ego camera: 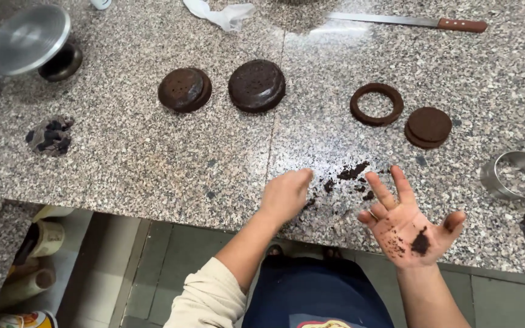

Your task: The person uses a long knife to scrape chocolate crumbs off a granite countertop, pushing the crumbs into a pile, then walks to a window area and wipes their hands and arm with a cloth.

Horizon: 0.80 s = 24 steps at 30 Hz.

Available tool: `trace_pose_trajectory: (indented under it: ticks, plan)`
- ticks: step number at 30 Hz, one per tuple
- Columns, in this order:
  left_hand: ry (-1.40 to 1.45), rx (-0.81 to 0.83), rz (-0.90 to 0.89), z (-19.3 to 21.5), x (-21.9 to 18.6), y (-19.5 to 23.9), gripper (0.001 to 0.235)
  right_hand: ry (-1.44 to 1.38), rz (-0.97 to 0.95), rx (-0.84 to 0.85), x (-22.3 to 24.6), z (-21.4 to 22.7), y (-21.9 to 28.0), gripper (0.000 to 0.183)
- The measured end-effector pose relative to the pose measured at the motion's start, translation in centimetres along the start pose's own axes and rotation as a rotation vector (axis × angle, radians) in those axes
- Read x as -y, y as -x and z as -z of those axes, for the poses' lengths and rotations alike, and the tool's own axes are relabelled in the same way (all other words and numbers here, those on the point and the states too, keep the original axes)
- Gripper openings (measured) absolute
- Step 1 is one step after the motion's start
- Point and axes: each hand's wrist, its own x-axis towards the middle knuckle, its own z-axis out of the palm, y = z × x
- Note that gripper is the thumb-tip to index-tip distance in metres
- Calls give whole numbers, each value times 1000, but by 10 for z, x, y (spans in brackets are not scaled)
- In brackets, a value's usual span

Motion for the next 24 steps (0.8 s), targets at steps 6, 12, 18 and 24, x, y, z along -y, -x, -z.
trace_pose_trajectory:
  ticks: [6,12,18,24]
  plan:
    - [-37,80,-31,-6,-44,14,17,629,145,-302,-7,15,-8,118]
    - [-80,67,-52,-7,-25,0,20,732,133,-267,-12,15,-10,114]
    - [-83,8,46,4,-13,-3,17,755,100,-218,-3,28,-5,113]
    - [-44,40,-121,-6,-40,10,15,717,109,-246,-7,30,-5,112]
